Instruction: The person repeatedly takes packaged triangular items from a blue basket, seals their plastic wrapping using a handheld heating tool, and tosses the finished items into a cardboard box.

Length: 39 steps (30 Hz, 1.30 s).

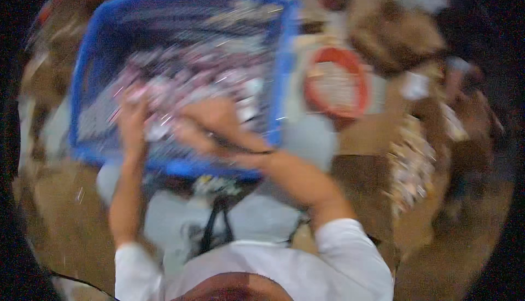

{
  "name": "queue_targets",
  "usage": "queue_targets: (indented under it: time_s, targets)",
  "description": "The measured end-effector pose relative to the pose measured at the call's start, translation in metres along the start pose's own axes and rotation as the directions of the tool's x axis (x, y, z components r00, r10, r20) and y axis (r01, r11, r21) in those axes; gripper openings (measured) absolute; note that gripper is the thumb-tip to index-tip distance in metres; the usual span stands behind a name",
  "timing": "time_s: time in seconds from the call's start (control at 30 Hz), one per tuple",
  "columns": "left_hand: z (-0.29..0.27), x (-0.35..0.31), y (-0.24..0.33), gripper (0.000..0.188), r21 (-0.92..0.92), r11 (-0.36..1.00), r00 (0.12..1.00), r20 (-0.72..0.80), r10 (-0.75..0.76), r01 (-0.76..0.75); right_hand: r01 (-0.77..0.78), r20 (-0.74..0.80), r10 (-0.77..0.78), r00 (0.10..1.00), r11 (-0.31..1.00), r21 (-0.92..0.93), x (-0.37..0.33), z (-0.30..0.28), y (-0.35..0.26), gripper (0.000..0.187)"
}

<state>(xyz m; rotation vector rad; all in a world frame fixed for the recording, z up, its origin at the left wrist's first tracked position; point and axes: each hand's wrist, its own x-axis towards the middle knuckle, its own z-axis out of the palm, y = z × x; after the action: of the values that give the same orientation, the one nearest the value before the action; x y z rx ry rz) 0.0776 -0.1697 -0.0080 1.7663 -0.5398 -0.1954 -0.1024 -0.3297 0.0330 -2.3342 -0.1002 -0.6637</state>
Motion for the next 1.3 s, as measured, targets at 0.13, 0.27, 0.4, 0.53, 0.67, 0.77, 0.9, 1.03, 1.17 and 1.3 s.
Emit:
queue_targets:
  time_s: [0.13, 0.27, 0.4, 0.53, 0.67, 0.77, 0.9, 1.03, 1.17, 1.3]
  targets:
    - [0.000, 0.010, -0.020, 0.038, -0.270, 0.963, 0.998, 0.064, -0.006, 0.023, -0.009, -0.211, 0.035, 0.977, 0.992, 0.122, 0.003, 0.028, 0.005, 0.026]
    - [0.012, 0.011, -0.011, 0.040, -0.177, 0.984, 0.998, 0.064, 0.024, -0.013, -0.051, -0.209, 0.089, 0.974, 0.982, 0.181, -0.003, 0.008, 0.000, 0.026]
    - [-0.003, 0.015, 0.001, 0.037, -0.278, 0.959, 0.990, 0.142, -0.024, 0.063, -0.285, -0.307, 0.408, 0.860, 0.882, 0.376, -0.010, -0.007, -0.005, 0.029]
    - [-0.004, 0.015, 0.013, 0.036, -0.242, 0.966, 0.956, 0.250, 0.152, -0.090, -0.387, -0.463, 0.602, 0.651, 0.787, 0.480, -0.030, -0.010, 0.046, 0.035]
    - [-0.019, 0.027, 0.011, 0.050, 0.161, 0.920, 0.884, 0.377, 0.278, -0.358, -0.553, -0.263, 0.722, 0.639, 0.670, 0.496, -0.046, -0.020, 0.072, 0.044]
    - [-0.054, 0.075, -0.022, 0.049, 0.425, 0.752, 0.827, 0.488, 0.280, -0.505, -0.479, -0.216, 0.635, 0.741, 0.726, 0.493, -0.045, -0.030, 0.085, 0.042]
    - [-0.103, 0.088, -0.117, 0.044, 0.763, 0.299, 0.819, 0.523, 0.236, -0.574, -0.507, -0.260, 0.565, 0.783, 0.822, 0.260, -0.054, -0.044, 0.067, 0.045]
    - [-0.147, 0.107, -0.214, 0.058, 0.820, 0.225, 0.767, 0.572, -0.290, -0.526, -0.520, -0.284, 0.537, 0.794, 0.843, 0.139, -0.064, 0.004, 0.093, 0.045]
    - [-0.104, 0.064, -0.106, 0.053, 0.730, 0.391, 0.714, 0.665, -0.219, -0.560, -0.679, -0.139, 0.669, 0.730, 0.733, -0.038, -0.072, -0.004, 0.085, 0.049]
    - [-0.083, 0.049, -0.093, 0.050, 0.713, 0.319, 0.643, 0.701, -0.310, -0.624, -0.604, -0.059, 0.603, 0.796, 0.784, -0.142, -0.063, 0.006, 0.076, 0.046]
